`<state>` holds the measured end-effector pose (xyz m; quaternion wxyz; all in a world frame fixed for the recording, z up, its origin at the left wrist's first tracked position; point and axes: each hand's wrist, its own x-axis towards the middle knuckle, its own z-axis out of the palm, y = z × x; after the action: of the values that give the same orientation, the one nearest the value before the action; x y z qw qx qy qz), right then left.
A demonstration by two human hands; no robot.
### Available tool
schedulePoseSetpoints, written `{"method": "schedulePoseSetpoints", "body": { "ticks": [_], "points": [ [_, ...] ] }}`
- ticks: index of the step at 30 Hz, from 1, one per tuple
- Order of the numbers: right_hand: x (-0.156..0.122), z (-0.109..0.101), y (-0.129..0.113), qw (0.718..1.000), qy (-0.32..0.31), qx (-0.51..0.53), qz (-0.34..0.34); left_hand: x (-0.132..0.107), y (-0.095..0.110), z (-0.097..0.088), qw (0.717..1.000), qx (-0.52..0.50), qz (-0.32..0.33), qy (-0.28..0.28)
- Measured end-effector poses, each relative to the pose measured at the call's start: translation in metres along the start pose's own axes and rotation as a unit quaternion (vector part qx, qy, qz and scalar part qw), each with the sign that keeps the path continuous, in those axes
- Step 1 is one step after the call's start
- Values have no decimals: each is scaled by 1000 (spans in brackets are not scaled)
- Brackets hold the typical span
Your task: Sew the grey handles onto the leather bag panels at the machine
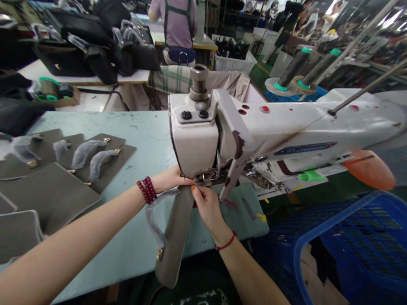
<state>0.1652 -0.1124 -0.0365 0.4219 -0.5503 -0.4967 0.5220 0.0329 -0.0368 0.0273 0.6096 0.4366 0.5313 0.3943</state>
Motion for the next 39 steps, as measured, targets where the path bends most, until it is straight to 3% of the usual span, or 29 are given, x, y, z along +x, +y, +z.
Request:
{"method": "schedulePoseSetpoints", "body": {
  "ticks": [2, 4, 8, 12, 19, 27, 33, 39],
  "points": [
    [1, -6, 1, 1000, -12, -14, -10, -4, -6, 0, 994, 28, 24, -101],
    [2, -12, 3, 999, -30, -22, -8, -8, -17, 0, 988, 61, 60, -129],
    [6, -27, 2, 998, -58, -35, -11, -12, -41, 2, 985, 111, 99, -83],
    [7, -38, -3, 995, -77, -52, -37, -16, -51, 6, 988, 107, 98, -50],
    [-9, -42, -2, 991, -101, -78, -28, -27, -55, -15, 995, 86, 38, -39],
    [-25, -45, 5, 991, -96, -94, -25, -59, -101, -25, 995, -34, -23, 87],
    [-46, -53, 9, 991, -107, -76, -11, -82, -117, -18, 990, 89, 24, 106],
    [-78, -61, 24, 990, -106, -98, 3, -57, -110, -2, 979, 157, 91, 96]
  ]
}}
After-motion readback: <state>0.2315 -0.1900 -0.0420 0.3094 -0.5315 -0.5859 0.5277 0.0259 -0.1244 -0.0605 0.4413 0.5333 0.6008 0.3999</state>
